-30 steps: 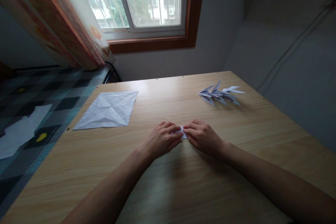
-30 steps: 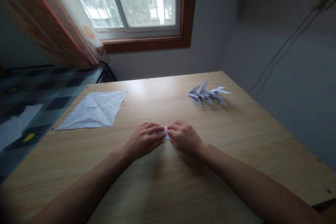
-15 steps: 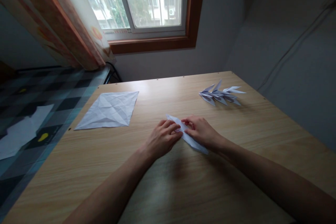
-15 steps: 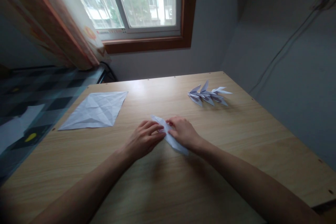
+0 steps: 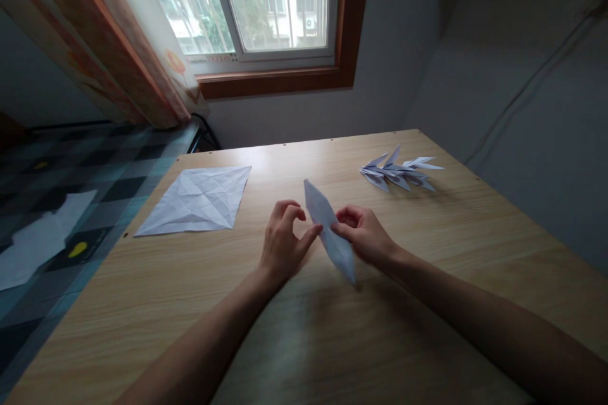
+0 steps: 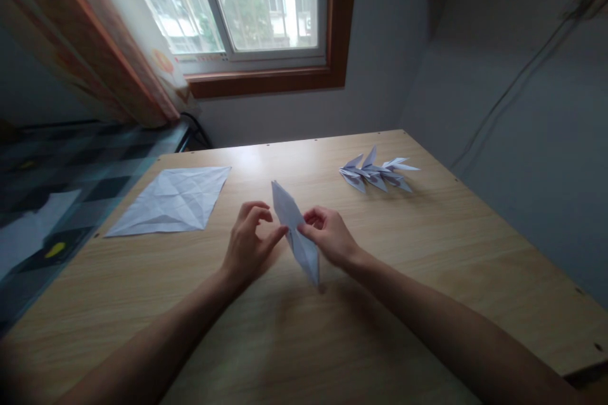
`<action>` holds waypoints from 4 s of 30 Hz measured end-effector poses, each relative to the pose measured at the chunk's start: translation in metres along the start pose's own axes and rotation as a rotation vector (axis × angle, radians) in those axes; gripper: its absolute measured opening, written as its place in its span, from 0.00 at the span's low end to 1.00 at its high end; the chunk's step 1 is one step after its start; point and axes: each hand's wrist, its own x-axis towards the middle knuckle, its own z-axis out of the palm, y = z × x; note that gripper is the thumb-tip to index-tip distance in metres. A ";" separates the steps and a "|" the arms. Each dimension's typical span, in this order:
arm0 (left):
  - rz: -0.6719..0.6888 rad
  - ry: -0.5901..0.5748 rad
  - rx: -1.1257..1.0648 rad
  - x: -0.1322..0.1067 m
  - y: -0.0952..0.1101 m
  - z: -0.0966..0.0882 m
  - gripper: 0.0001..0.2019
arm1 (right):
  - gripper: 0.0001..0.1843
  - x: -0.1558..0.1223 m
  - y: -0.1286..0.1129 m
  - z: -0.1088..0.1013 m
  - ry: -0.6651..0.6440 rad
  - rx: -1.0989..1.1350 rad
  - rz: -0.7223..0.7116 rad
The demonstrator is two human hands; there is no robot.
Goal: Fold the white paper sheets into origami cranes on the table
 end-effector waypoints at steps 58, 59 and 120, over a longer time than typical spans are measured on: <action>-0.535 -0.061 -1.001 -0.004 0.030 0.020 0.11 | 0.09 -0.019 -0.014 0.004 0.168 -1.028 -1.248; -0.530 -0.057 -1.002 -0.004 0.030 0.020 0.11 | 0.09 -0.019 -0.013 0.004 0.157 -0.991 -1.247; -0.492 -0.065 -0.831 -0.002 0.017 0.015 0.07 | 0.09 -0.005 -0.003 -0.001 0.023 0.104 -0.240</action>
